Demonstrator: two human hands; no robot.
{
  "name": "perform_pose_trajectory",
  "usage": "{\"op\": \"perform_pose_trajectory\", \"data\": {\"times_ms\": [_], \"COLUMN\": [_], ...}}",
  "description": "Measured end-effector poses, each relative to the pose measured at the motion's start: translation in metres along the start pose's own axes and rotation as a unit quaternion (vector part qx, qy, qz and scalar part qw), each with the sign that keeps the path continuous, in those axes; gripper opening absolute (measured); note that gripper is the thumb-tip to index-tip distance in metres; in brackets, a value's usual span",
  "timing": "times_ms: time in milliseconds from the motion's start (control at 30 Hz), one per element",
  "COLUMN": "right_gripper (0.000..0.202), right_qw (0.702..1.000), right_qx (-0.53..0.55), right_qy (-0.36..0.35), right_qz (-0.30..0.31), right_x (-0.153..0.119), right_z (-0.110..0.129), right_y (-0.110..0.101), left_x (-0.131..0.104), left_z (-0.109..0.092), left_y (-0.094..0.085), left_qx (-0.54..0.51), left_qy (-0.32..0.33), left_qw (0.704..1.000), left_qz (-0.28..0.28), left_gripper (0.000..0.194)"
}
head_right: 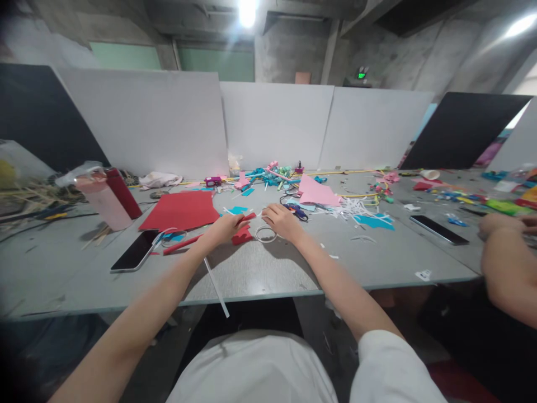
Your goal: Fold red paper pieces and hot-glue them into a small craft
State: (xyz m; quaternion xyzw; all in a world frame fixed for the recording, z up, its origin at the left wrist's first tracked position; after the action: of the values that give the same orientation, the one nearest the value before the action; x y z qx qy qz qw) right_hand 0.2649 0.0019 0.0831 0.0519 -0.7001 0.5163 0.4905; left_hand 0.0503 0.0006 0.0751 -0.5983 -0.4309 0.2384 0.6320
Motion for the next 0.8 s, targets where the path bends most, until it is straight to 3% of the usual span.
{"op": "perform_pose_trajectory", "data": {"times_ms": [133, 233, 367, 500, 633, 800], "right_gripper": [0.025, 0.028, 0.021, 0.017, 0.020, 0.036], "right_qw": [1.000, 0.998, 0.996, 0.997, 0.996, 0.982], "right_qx": [-0.004, -0.032, -0.039, -0.033, -0.023, 0.121], "right_qy": [-0.001, -0.013, -0.012, 0.027, 0.090, 0.143], "right_qz": [0.007, 0.050, 0.080, 0.068, 0.020, -0.014], "right_x": [-0.001, -0.001, 0.000, -0.001, -0.008, -0.016], "right_z": [0.001, 0.007, 0.009, -0.011, -0.044, -0.063], "right_y": [0.002, 0.009, 0.012, 0.003, -0.016, -0.029], "left_x": [0.000, 0.000, 0.001, 0.001, 0.000, 0.000], "left_z": [-0.002, -0.007, -0.007, 0.006, 0.011, 0.010], "left_y": [0.003, 0.010, 0.014, 0.007, -0.003, -0.008], "left_qx": [0.023, 0.049, 0.037, 0.003, -0.008, -0.024], "left_qy": [0.015, 0.032, 0.032, -0.010, -0.034, -0.037], "left_qw": [1.000, 0.998, 0.999, 1.000, 0.999, 0.999], "left_qz": [-0.001, 0.007, 0.010, 0.006, -0.003, -0.013], "left_gripper": [0.044, 0.048, 0.049, 0.043, 0.047, 0.050]}}
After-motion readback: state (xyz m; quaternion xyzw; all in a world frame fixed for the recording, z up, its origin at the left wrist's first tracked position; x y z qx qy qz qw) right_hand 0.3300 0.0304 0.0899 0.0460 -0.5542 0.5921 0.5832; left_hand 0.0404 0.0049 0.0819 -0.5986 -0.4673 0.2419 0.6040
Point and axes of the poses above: each hand's wrist, its own x-axis towards the middle knuckle, its own y-axis out of the palm, z = x × y, the point moved 5 cm from there along x, towards the middle knuckle, and after that the axes turned 7 degrees about y, right-handed, at the moved point
